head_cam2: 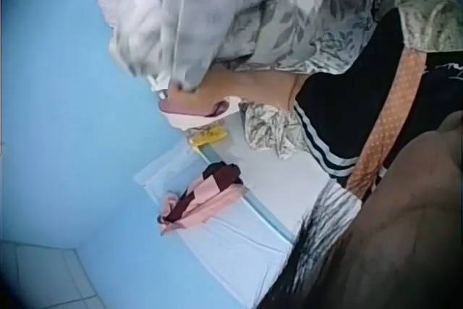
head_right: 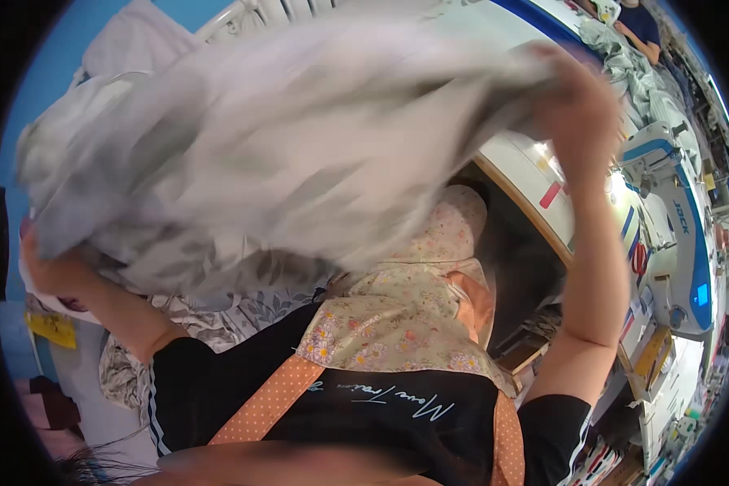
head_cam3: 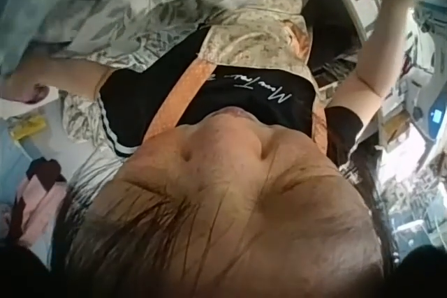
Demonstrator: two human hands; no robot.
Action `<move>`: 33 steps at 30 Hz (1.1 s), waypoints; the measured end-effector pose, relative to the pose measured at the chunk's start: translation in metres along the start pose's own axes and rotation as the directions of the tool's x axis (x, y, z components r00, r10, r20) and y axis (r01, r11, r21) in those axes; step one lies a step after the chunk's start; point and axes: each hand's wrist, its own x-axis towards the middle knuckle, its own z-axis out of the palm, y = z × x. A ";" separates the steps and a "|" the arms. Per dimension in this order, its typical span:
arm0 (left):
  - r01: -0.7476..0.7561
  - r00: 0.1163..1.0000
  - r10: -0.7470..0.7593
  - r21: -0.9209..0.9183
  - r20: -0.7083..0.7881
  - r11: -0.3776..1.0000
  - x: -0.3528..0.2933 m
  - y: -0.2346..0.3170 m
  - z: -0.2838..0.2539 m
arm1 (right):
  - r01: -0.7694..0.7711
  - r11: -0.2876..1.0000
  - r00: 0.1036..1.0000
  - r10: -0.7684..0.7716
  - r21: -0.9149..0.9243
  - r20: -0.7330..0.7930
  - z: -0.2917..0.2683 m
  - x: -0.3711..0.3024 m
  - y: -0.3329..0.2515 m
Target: Sewing a fabric pillowcase using an industrial sewing machine.
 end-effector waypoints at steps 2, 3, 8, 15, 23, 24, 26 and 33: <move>-0.024 0.947 0.073 -0.156 0.314 0.987 -0.039 0.065 0.001 | 0.117 0.964 0.957 -0.046 0.237 -0.285 -0.039 0.024 0.020; 0.044 0.808 0.119 -0.261 0.577 0.964 -0.074 0.106 0.014 | 0.229 0.902 0.911 -0.066 0.365 -0.406 -0.047 0.029 0.037; 0.239 0.046 0.519 -0.514 0.854 0.824 -0.210 0.214 0.088 | 0.185 0.980 0.914 -0.200 -0.076 -0.352 -0.076 -0.002 0.093; 0.489 0.382 0.586 -0.694 0.715 0.528 -0.268 0.213 0.091 | -0.106 0.994 0.900 0.112 0.038 -0.421 -0.088 -0.049 0.121; 0.398 0.646 0.544 -0.845 0.535 0.358 -0.256 0.277 0.058 | -0.090 0.994 0.917 0.057 -0.066 -0.395 -0.100 -0.072 0.139; 0.426 0.658 0.512 -0.834 0.552 0.351 -0.266 0.275 0.057 | -0.084 0.992 0.922 0.040 -0.099 -0.385 -0.101 -0.073 0.141; 0.343 0.629 0.468 -0.762 0.620 0.549 -0.289 0.263 0.062 | -0.045 0.993 0.915 -0.005 -0.113 -0.403 -0.103 -0.076 0.145; 0.391 0.565 0.386 -0.649 0.729 0.653 -0.344 0.217 0.114 | -0.046 0.984 0.941 -0.015 -0.174 -0.338 -0.123 -0.086 0.177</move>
